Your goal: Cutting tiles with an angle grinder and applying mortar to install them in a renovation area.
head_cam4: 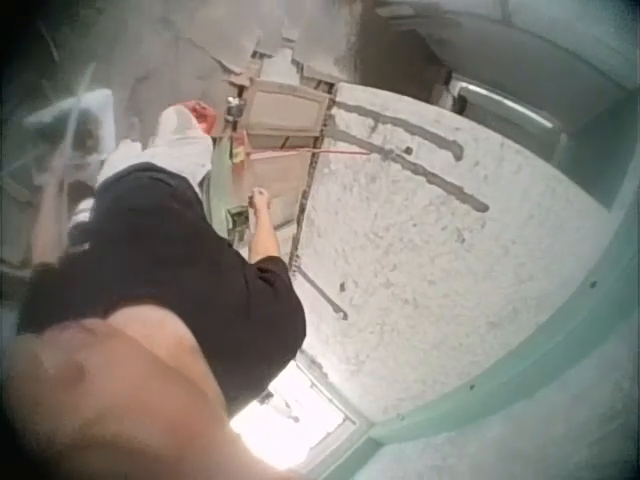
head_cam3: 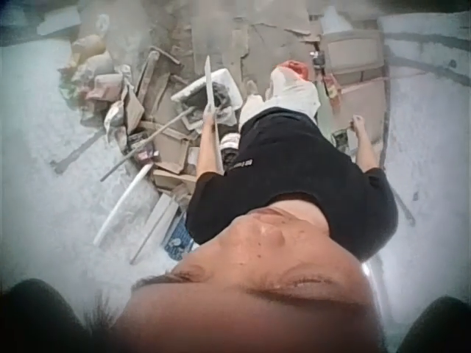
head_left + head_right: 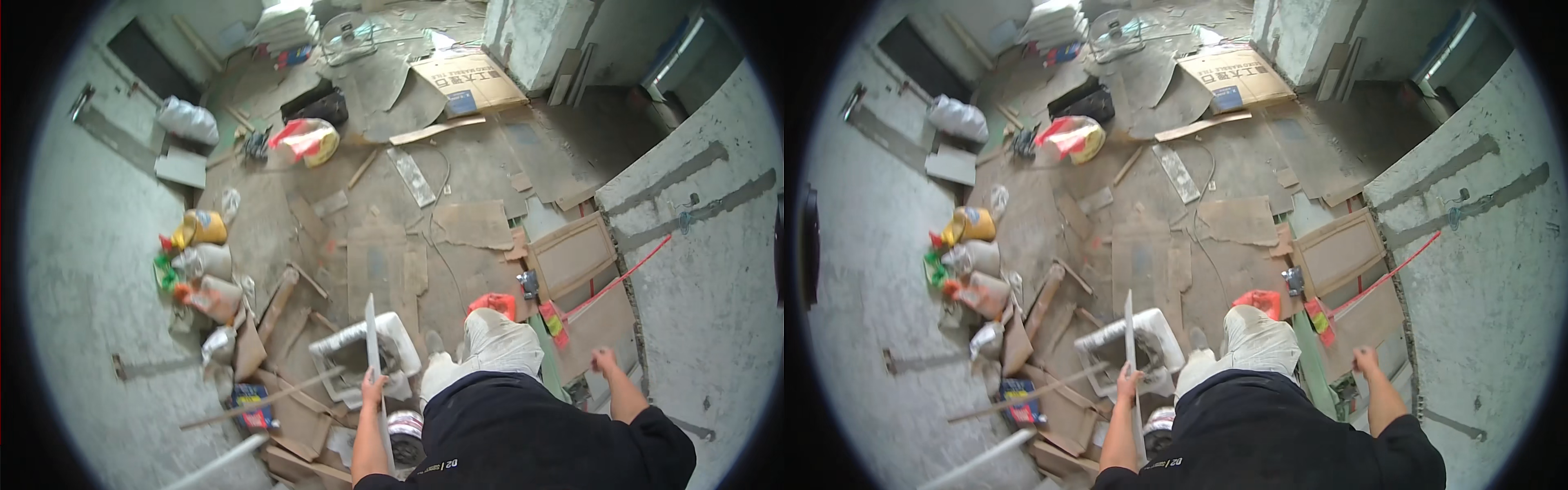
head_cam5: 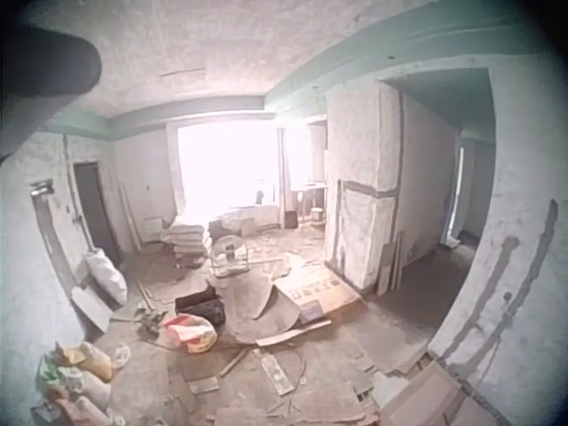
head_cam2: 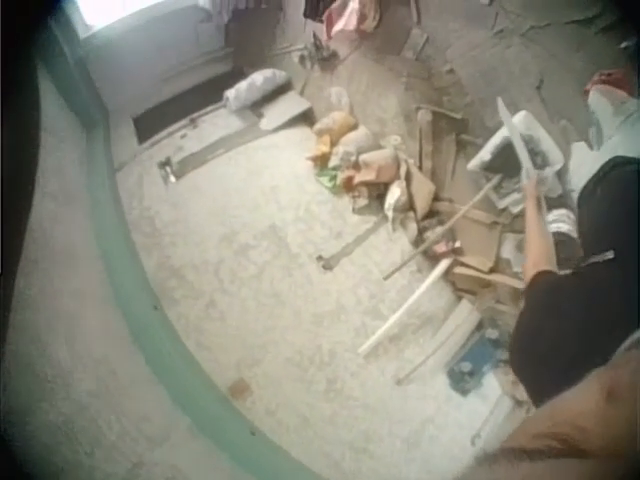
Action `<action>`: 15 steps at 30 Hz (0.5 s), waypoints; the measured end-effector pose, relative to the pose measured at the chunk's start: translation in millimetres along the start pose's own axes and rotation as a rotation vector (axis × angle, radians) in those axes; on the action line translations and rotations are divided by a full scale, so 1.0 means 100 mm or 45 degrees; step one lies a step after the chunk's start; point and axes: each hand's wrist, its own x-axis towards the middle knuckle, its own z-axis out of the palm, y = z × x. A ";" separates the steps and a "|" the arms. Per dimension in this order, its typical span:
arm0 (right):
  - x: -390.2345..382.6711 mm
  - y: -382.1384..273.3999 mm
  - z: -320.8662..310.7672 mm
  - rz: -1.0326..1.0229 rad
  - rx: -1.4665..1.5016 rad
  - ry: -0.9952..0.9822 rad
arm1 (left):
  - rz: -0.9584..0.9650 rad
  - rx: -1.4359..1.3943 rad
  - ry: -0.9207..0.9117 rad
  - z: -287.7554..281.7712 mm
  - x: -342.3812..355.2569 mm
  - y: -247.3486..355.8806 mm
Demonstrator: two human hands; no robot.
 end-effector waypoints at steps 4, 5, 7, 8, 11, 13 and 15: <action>-0.30 -0.23 0.68 0.523 0.232 0.060 | -0.007 0.135 -0.285 0.50 0.63 1.47; -0.24 -0.50 0.96 0.608 0.322 0.086 | 0.212 0.309 -0.244 0.61 0.83 1.79; 0.06 -1.04 1.51 0.469 0.411 0.038 | 0.542 0.679 -0.174 0.87 1.22 2.44; 0.26 -1.38 1.75 0.446 0.405 -0.023 | 0.655 0.881 -0.140 1.02 1.36 2.84; 1.37 -2.91 2.28 0.033 -0.038 0.020 | 0.871 1.015 -0.111 1.59 1.87 4.12; 1.89 -4.48 2.73 -0.175 0.299 -0.089 | 0.904 1.111 -0.125 1.63 2.09 4.87; 2.33 -6.28 2.96 -0.366 0.224 -0.084 | 1.056 1.229 -0.117 1.78 2.40 5.62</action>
